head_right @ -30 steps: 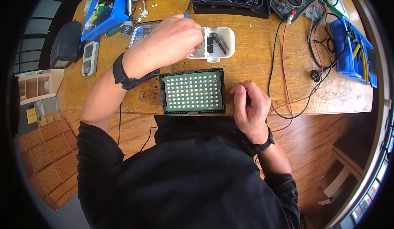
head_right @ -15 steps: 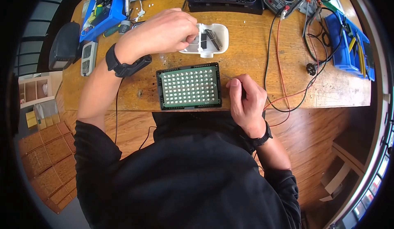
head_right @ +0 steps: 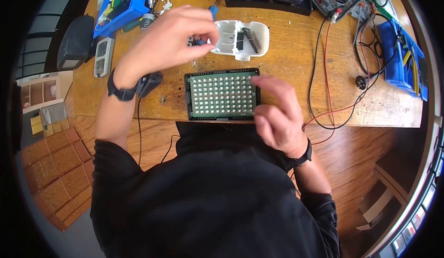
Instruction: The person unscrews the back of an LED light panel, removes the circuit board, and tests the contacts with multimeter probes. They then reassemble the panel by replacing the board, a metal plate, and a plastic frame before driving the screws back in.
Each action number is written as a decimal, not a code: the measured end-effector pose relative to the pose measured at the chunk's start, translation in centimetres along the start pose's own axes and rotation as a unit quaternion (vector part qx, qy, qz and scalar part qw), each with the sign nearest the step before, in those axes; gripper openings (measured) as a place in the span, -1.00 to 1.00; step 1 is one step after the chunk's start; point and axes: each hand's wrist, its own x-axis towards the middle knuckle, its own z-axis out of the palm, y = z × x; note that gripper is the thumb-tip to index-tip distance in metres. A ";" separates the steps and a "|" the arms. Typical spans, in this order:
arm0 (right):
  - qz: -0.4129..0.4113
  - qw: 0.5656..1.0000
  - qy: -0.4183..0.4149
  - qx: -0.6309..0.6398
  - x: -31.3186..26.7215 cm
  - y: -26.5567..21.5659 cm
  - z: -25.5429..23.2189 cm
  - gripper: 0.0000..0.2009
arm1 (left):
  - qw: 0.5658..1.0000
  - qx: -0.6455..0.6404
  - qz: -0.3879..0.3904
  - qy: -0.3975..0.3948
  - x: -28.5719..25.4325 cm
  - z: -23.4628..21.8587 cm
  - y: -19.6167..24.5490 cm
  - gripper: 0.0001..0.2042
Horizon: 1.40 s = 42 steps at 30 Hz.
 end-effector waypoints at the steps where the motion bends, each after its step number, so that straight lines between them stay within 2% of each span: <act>1: -0.031 0.999 -0.041 0.002 0.2 0.3 0.3 -0.90 | 1.000 -0.001 -0.002 -0.005 -1.0 0.0 0.7 -0.87; 3: -0.053 0.991 -0.112 -0.058 0.5 -0.3 0.1 -0.90 | 0.997 -0.052 -0.002 0.054 -3.3 0.0 2.1 -0.88; 5: -0.037 0.993 -0.104 -0.052 0.3 -0.1 0.3 -0.91 | 0.997 -0.047 -0.025 0.056 -5.8 0.2 3.1 -0.86; 7: -0.023 0.994 -0.099 -0.046 0.1 0.0 0.6 -0.91 | 0.993 -0.061 -0.081 0.067 -7.8 0.6 3.8 -0.84; 8: -0.028 0.993 -0.092 -0.062 0.1 0.0 0.8 -0.91 | 0.989 -0.063 -0.091 0.094 -8.5 1.1 3.9 -0.83; 11: -0.042 0.992 -0.077 -0.091 0.1 -0.1 0.9 -0.91 | 0.986 -0.063 -0.121 0.093 -9.9 1.7 4.9 -0.83; 14: -0.039 0.988 -0.018 -0.149 -0.3 0.0 1.0 -0.93 | 0.987 -0.074 -0.110 0.092 -9.9 2.2 6.2 -0.81; 18: -0.035 0.985 0.024 -0.165 -0.4 0.2 1.2 -0.95 | 0.989 -0.094 -0.082 0.082 -8.9 2.9 7.0 -0.80; 25: -0.028 0.989 0.037 -0.142 -0.7 0.4 0.9 -0.96 | 0.990 -0.104 -0.092 0.033 -7.4 2.5 7.2 -0.82; 28: -0.030 0.990 0.058 -0.127 -0.6 0.2 0.5 -0.89 | 0.978 -0.156 -0.123 0.058 -7.1 2.7 7.6 -0.82; 36: -0.015 0.992 0.024 -0.124 0.2 -1.7 0.1 -0.53 | 0.937 -0.284 -0.132 0.152 -8.4 4.6 8.0 -0.77; 39: -0.020 0.995 -0.008 -0.101 0.7 -2.9 -0.1 -0.46 | 0.926 -0.308 -0.130 0.174 -8.8 5.1 8.0 -0.77; 42: -0.026 0.995 -0.027 -0.097 1.4 -3.5 0.2 -0.49 | 0.924 -0.306 -0.127 0.193 -8.9 5.6 7.9 -0.79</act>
